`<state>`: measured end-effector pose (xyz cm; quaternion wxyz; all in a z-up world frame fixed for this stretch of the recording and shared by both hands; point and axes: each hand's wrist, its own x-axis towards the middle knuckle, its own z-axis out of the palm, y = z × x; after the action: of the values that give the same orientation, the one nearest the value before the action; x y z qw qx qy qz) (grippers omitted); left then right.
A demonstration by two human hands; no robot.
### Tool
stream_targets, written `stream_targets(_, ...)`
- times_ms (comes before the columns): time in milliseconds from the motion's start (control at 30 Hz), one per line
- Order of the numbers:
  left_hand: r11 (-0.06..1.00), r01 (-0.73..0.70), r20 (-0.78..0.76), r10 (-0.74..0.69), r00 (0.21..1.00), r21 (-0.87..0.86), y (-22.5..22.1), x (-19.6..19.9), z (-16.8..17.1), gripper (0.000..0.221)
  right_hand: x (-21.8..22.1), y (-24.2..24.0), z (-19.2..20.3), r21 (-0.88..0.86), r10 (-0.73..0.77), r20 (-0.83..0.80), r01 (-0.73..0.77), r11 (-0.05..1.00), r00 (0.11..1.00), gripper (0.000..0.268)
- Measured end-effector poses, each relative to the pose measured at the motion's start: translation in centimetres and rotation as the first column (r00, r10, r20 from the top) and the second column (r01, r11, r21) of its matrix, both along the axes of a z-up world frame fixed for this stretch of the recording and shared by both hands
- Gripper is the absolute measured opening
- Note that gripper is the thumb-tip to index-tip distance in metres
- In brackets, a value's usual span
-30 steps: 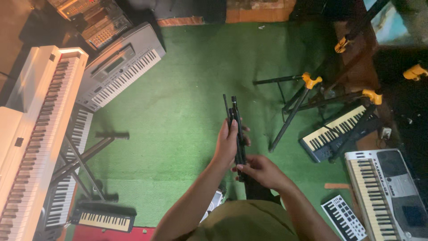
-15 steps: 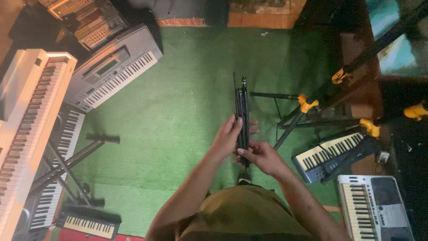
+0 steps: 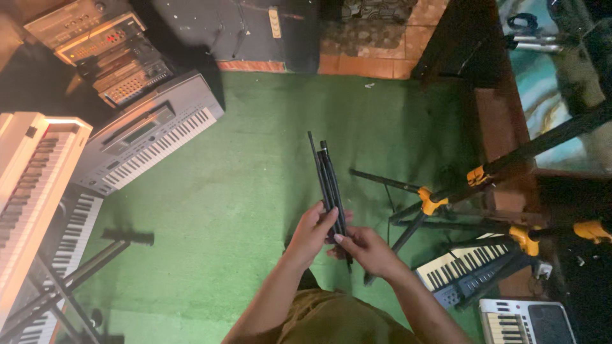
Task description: The person places foam inserts into a hardshell case, سپس collects two gold microphones and several audio cables to place them into the case.
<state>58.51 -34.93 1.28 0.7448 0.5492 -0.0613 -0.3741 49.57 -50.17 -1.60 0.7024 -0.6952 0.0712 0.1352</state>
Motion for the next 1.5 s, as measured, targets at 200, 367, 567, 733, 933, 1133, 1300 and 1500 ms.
stream_targets(200,0.998,0.067,0.055,-0.067,0.996,0.000,-1.5,8.5,-0.4,0.028,7.4,-1.2,-0.6,-0.024,-0.079,-0.015,0.079,0.997,0.997,0.032)
stream_targets(367,0.987,0.148,0.130,-0.155,0.979,0.062,-1.0,16.9,-0.2,0.032,14.9,-0.5,-0.3,-0.069,-0.123,0.092,0.130,0.989,0.988,0.032)
stream_targets(567,0.936,0.318,0.130,-0.338,0.932,0.154,0.1,26.2,0.0,0.033,23.1,1.8,0.5,-0.079,-0.240,0.042,0.243,0.967,0.970,0.031)
stream_targets(733,0.932,0.353,0.042,-0.357,0.933,0.082,-0.8,30.9,-1.4,0.033,27.3,1.7,0.8,-0.001,-0.284,0.024,0.284,0.959,0.959,0.031)
stream_targets(933,0.951,0.304,0.089,-0.309,0.947,0.063,-3.8,35.2,-4.0,0.033,31.1,-0.5,0.5,-0.119,-0.393,0.058,0.397,0.910,0.918,0.029)
stream_targets(1133,0.948,0.308,0.199,-0.317,0.927,0.077,-9.0,39.2,-5.3,0.033,35.2,-5.7,-0.2,-0.171,-0.448,0.012,0.443,0.880,0.894,0.023)
stream_targets(1300,0.956,0.292,0.219,-0.292,0.931,0.032,-15.8,42.6,-4.6,0.034,39.0,-12.8,-0.3,-0.198,-0.395,0.068,0.401,0.895,0.916,0.025)
stream_targets(1500,0.968,0.252,0.206,-0.242,0.948,-0.020,-24.8,45.1,-3.2,0.033,42.1,-21.8,0.4,-0.002,-0.442,0.045,0.443,0.897,0.896,0.023)
